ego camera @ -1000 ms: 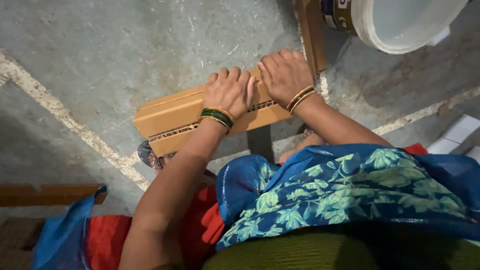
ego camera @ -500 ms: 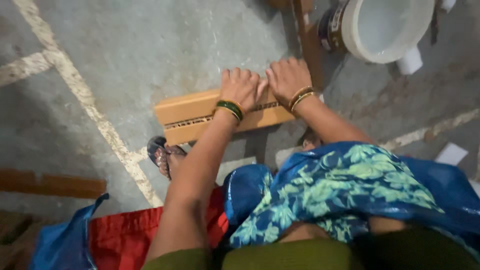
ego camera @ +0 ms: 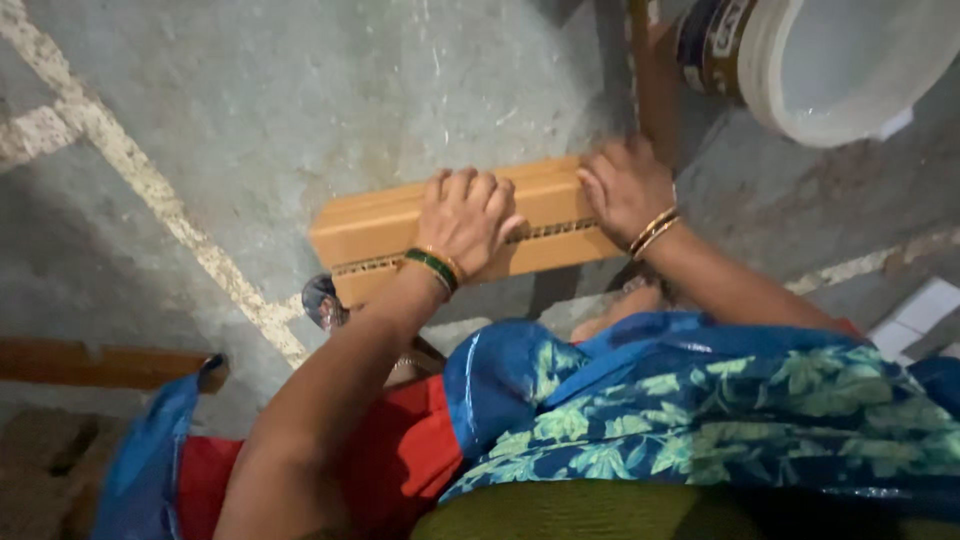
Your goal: The person is assembling a cardboard box by folding and pressing the flaps into place. They repeatedly adjust and secure the box's structure using both hands.
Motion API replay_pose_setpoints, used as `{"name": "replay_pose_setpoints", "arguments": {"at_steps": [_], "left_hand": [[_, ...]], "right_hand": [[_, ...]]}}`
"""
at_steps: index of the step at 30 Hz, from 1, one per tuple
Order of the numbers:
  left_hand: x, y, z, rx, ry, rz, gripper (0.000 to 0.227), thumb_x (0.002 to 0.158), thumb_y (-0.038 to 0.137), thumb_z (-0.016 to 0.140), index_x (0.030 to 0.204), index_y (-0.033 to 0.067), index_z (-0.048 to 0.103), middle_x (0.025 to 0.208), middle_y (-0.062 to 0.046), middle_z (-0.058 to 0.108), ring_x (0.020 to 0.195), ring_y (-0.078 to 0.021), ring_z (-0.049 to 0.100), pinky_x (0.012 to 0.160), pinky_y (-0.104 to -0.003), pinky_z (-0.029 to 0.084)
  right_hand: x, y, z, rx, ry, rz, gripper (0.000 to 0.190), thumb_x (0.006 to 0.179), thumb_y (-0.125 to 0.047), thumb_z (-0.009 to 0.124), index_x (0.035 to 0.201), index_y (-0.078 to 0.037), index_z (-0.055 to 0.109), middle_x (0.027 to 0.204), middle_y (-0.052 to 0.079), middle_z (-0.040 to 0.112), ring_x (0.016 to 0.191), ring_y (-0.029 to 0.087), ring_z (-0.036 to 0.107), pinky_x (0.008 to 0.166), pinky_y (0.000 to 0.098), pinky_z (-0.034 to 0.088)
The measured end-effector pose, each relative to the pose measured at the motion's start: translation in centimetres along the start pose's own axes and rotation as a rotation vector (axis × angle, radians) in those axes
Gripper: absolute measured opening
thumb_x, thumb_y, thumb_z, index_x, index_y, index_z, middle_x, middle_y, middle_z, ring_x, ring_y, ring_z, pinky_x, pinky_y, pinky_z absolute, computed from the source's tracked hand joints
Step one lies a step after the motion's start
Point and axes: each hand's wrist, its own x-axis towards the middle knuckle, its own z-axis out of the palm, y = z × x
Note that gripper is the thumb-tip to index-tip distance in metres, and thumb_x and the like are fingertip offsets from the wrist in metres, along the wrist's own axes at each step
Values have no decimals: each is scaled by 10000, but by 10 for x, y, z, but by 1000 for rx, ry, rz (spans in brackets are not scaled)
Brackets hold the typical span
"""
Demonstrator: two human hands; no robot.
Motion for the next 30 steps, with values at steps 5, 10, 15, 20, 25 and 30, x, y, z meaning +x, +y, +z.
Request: {"name": "replay_pose_setpoints", "arguments": {"at_steps": [5,10,15,20,25,30], "left_hand": [[6,-3,-10,-17,-58,1,471,964,499,586,1250,127,634,1171,-65,636,1203,-264,560,1078,-499,358],[1,-1,-9,-30,-71,-6,430,972,468,576,1237,134,635,1167,-68,638,1185,-272,561,1066,-498,364],[-13,3,-18,-93,-142,-33,402,1021,414,555,1291,124,619,1180,-84,638,1176,-291,545,1030,-499,371],[-39,-1,-15,-36,63,-10,507,970,390,581,1456,256,529,1401,-18,580,1374,-279,459,1141,-580,277],[-71,4,-11,107,-183,-39,1152,699,731,674,1580,107,270,1592,-194,337,1464,-375,293,1142,-689,131],[-66,5,-29,96,-318,-55,1314,612,792,722,1585,85,193,1573,-200,294,1441,-399,274,1108,-695,180]], "right_hand": [[6,5,-2,34,-74,54,227,1006,-298,585,1116,-136,699,1111,86,645,984,376,580,836,473,501],[1,6,5,-27,-9,-30,221,1034,-286,554,1121,-133,688,1152,99,638,1053,371,565,943,482,483],[-13,-15,-3,-158,-19,24,276,1061,-328,513,1129,-126,689,1177,118,641,1162,379,538,1024,542,399],[-5,-45,1,-304,18,-70,478,1048,-418,529,1346,-51,599,1400,161,566,1391,350,439,1137,574,305],[-5,-90,48,-244,1,-274,869,921,-610,583,1535,-22,404,1566,190,440,1449,360,369,1147,585,272],[-3,-99,44,-233,-53,-233,836,878,-588,583,1509,-64,422,1517,159,461,1394,348,411,1116,587,287]]}}
